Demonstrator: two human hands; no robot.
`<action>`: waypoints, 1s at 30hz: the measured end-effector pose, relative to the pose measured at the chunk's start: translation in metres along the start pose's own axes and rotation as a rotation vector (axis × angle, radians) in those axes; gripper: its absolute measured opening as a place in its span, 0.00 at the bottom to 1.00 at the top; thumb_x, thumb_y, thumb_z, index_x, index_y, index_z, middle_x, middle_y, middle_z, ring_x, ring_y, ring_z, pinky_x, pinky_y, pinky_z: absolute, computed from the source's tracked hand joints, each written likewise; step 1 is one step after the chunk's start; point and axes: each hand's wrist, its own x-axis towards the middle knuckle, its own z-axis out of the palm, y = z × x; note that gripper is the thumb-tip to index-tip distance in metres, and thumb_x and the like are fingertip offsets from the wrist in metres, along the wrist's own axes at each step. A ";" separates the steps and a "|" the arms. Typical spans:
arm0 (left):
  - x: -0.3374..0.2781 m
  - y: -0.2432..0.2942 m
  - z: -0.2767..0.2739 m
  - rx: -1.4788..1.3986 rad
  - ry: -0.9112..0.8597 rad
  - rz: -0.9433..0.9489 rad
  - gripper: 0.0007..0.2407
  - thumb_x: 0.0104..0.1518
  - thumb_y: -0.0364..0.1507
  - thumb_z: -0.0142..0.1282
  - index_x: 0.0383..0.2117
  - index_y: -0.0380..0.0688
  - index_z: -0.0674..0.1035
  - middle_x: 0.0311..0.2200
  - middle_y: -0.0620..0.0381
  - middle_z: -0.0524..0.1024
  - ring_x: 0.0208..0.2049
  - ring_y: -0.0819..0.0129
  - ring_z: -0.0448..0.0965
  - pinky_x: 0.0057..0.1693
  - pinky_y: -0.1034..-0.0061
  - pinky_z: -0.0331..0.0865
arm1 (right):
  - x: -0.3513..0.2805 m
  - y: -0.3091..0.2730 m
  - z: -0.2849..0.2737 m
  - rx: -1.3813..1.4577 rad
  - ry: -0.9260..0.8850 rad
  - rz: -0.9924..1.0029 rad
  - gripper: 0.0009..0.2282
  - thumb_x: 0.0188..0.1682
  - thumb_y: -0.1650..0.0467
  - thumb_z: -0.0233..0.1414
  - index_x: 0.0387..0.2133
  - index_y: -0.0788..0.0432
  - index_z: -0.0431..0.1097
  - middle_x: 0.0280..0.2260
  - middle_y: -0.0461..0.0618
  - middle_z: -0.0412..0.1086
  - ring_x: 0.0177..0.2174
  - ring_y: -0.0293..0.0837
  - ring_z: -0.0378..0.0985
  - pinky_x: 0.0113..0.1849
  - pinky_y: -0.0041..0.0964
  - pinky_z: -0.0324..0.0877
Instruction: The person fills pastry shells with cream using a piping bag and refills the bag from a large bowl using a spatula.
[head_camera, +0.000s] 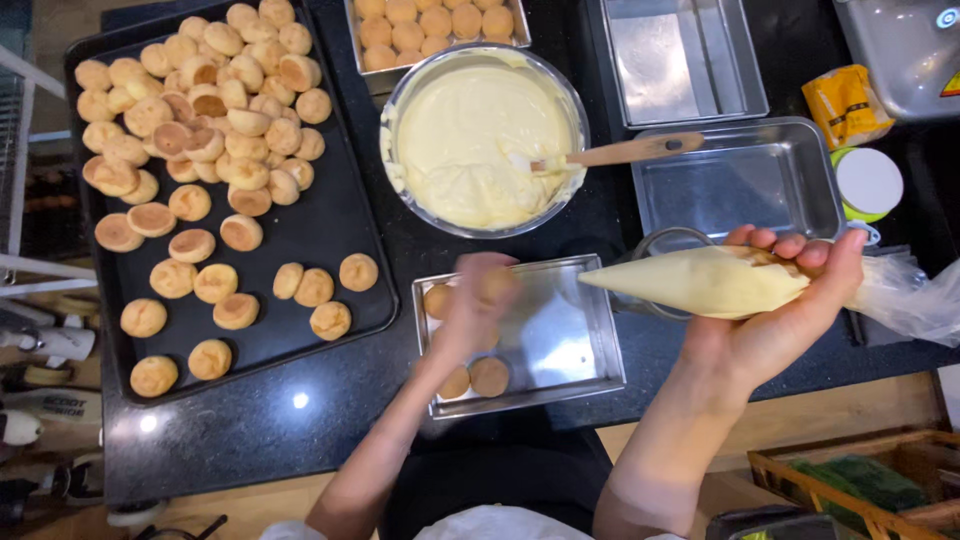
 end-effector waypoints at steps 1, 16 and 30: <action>0.001 -0.005 0.018 0.116 -0.128 0.135 0.16 0.52 0.27 0.60 0.46 0.33 0.76 0.47 0.44 0.72 0.49 0.51 0.72 0.55 0.63 0.69 | -0.001 -0.001 -0.007 0.015 -0.011 0.004 0.18 0.64 0.64 0.56 0.25 0.56 0.64 0.27 0.47 0.68 0.29 0.41 0.69 0.42 0.38 0.68; 0.021 -0.001 -0.054 0.282 -0.355 0.209 0.05 0.61 0.30 0.57 0.38 0.46 0.82 0.40 0.54 0.79 0.46 0.55 0.79 0.52 0.60 0.71 | -0.055 0.080 0.025 0.098 0.025 0.385 0.18 0.63 0.57 0.55 0.25 0.51 0.67 0.27 0.43 0.71 0.34 0.46 0.73 0.49 0.42 0.71; 0.194 -0.130 -0.318 1.166 -0.105 0.558 0.20 0.46 0.29 0.61 0.47 0.40 0.74 0.49 0.50 0.76 0.59 0.53 0.72 0.65 0.59 0.59 | -0.089 0.171 0.092 -0.012 0.018 0.505 0.17 0.62 0.57 0.51 0.24 0.49 0.64 0.23 0.40 0.65 0.29 0.39 0.69 0.44 0.38 0.69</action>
